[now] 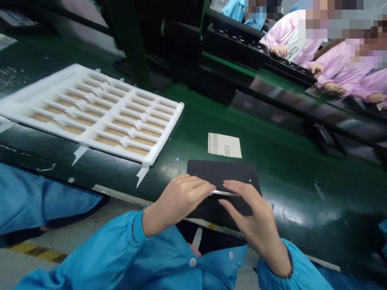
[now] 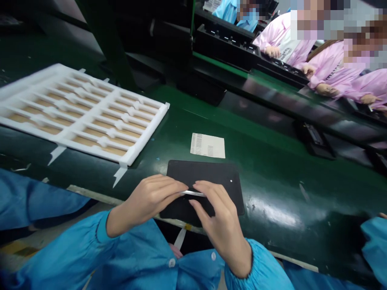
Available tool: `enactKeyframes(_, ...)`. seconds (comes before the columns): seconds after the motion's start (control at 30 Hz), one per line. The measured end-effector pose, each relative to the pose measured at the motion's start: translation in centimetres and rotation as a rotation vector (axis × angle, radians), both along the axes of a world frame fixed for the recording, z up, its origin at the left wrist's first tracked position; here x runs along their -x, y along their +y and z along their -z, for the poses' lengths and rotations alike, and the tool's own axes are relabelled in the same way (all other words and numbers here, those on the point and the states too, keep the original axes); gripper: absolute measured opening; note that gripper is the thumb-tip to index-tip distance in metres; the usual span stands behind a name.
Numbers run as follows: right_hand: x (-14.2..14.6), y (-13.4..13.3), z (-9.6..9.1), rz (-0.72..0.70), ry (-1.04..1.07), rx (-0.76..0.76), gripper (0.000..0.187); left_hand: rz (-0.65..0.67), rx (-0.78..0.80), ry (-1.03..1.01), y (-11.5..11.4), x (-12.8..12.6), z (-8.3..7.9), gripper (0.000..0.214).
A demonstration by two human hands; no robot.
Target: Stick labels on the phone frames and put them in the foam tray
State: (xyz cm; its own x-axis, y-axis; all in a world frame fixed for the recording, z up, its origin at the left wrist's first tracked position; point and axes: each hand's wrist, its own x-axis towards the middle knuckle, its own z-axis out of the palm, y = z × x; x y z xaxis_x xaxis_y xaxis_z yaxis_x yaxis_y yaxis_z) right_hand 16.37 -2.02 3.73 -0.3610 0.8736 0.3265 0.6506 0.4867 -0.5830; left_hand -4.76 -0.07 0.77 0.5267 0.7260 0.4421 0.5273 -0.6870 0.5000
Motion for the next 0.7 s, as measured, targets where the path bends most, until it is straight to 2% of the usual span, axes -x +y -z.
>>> enactKeyframes(0.23,-1.0,-1.1,2.5,-0.101,-0.131,-0.249,0.058,-0.007,-0.012,0.006,0.1,0.0,0.1,0.019)
enactKeyframes(0.3,-1.1,-1.2,2.8,-0.092,-0.152,-0.317,0.059,-0.01,-0.019,0.026,0.0,-0.2,0.0,0.021)
enactKeyframes(0.37,-1.2,-1.2,2.5,-0.026,-0.098,-0.356,0.053,-0.004,-0.034,0.06,-0.1,-0.2,-0.2,0.026)
enactKeyframes(0.47,-1.7,-0.7,1.9,0.216,0.141,-0.339,0.035,0.011,-0.004,0.097,0.1,0.6,-1.1,0.028)
enactKeyframes(0.57,-2.5,0.3,2.2,0.45,0.342,-0.28,0.015,-0.017,0.078,0.065,0.7,3.4,-3.1,0.021)
enactKeyframes(0.63,-3.0,1.0,3.2,0.51,0.354,-0.24,0.01,-0.087,0.101,0.035,1.4,6.4,-5.0,0.018)
enactKeyframes(0.7,-3.3,1.6,4.6,0.504,0.285,-0.252,0.01,-0.194,0.103,0.034,2.3,10.1,-7.0,0.017)
